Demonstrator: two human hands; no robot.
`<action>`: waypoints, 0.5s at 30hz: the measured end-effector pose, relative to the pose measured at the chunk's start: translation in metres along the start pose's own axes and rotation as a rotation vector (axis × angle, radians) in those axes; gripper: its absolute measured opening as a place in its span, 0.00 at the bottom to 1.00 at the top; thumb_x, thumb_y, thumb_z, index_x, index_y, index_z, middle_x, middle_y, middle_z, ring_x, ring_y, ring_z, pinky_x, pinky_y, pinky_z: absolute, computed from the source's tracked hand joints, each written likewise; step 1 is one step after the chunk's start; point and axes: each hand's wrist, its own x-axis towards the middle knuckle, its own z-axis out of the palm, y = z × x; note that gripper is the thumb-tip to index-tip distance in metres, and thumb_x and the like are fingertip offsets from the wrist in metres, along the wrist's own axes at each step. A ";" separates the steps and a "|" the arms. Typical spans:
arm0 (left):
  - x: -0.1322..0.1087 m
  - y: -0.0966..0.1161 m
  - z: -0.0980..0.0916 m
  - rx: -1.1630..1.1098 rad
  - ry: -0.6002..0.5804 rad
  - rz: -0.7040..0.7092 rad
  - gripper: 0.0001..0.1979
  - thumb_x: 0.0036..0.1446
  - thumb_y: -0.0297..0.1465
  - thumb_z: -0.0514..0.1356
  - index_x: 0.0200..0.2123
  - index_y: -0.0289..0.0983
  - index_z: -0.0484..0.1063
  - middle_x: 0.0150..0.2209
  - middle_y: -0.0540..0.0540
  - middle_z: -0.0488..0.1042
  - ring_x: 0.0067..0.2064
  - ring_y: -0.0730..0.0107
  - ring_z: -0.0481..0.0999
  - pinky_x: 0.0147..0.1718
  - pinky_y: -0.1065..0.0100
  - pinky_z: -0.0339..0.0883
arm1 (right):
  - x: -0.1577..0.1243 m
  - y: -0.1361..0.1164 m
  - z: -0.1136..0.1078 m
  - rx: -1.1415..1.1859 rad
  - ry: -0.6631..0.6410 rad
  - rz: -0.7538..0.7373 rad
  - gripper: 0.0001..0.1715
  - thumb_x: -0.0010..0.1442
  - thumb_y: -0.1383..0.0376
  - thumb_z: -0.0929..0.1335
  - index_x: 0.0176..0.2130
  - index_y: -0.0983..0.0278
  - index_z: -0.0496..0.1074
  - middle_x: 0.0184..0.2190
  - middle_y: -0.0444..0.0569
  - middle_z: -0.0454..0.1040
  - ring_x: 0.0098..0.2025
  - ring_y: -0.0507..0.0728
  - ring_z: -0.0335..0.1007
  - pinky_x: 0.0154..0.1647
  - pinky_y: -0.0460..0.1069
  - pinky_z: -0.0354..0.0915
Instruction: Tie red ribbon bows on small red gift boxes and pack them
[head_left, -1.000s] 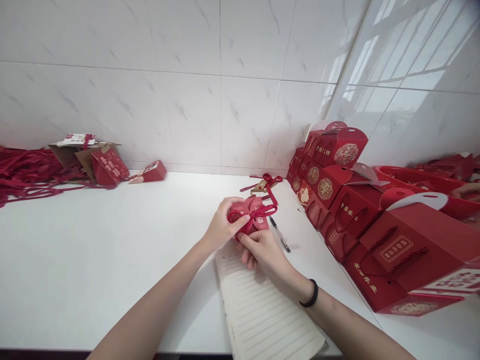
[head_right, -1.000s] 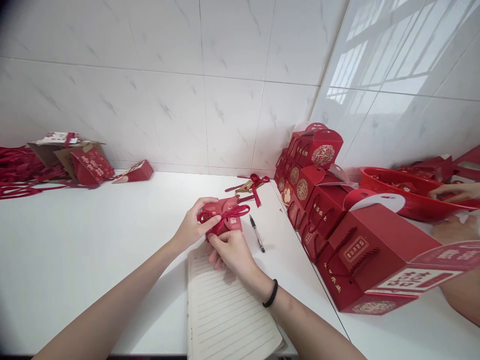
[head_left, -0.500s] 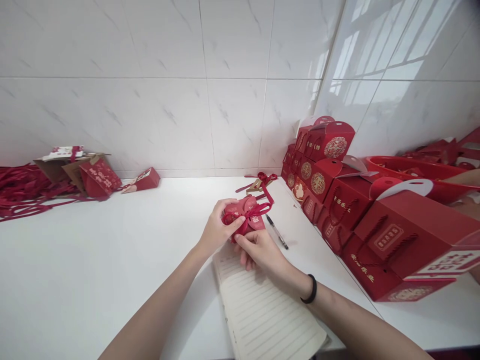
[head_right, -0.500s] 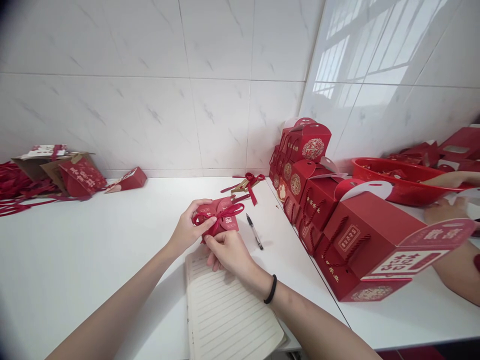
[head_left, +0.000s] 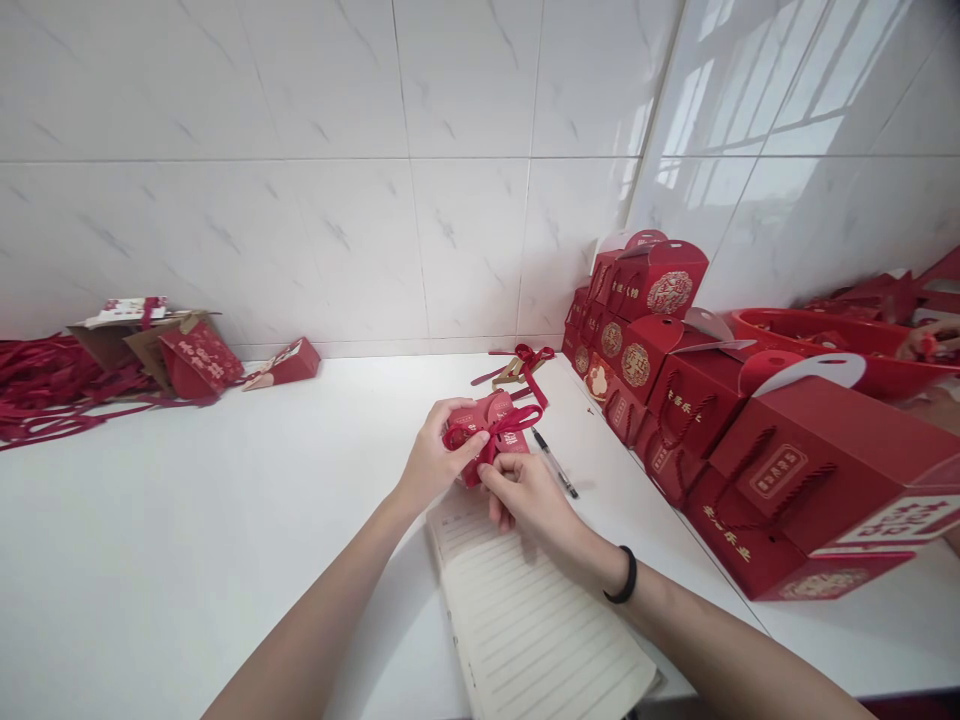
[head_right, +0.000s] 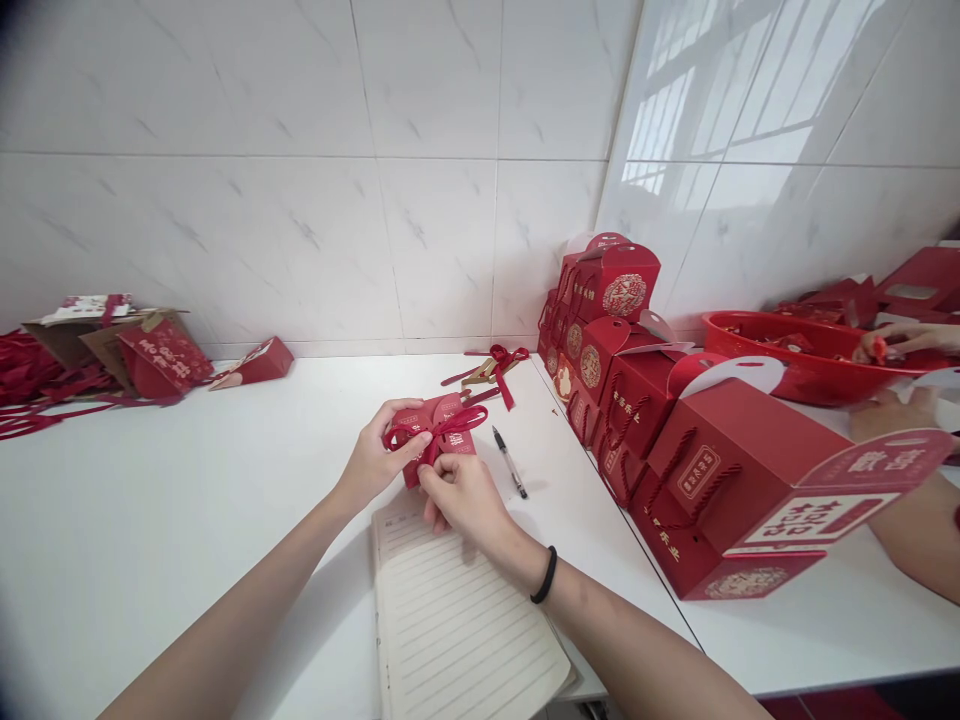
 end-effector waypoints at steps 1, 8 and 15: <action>0.000 0.000 0.000 0.000 -0.001 -0.002 0.16 0.51 0.32 0.60 0.45 0.40 0.66 0.47 0.47 0.70 0.47 0.65 0.72 0.46 0.63 0.66 | 0.000 0.001 0.000 0.015 -0.006 0.000 0.14 0.56 0.66 0.62 0.20 0.64 0.61 0.12 0.40 0.67 0.11 0.47 0.60 0.11 0.39 0.55; -0.001 0.001 0.000 0.082 0.027 0.124 0.09 0.54 0.30 0.56 0.40 0.40 0.69 0.48 0.45 0.67 0.52 0.64 0.68 0.52 0.61 0.62 | 0.001 0.001 0.000 0.064 -0.115 -0.007 0.14 0.55 0.67 0.62 0.19 0.63 0.58 0.11 0.40 0.67 0.11 0.47 0.60 0.10 0.39 0.55; -0.003 0.004 0.002 0.146 -0.022 0.145 0.08 0.48 0.30 0.62 0.34 0.39 0.70 0.50 0.43 0.63 0.55 0.60 0.65 0.55 0.57 0.60 | -0.002 0.001 0.002 0.001 -0.169 -0.060 0.16 0.57 0.67 0.62 0.19 0.63 0.58 0.12 0.41 0.67 0.12 0.47 0.60 0.11 0.39 0.56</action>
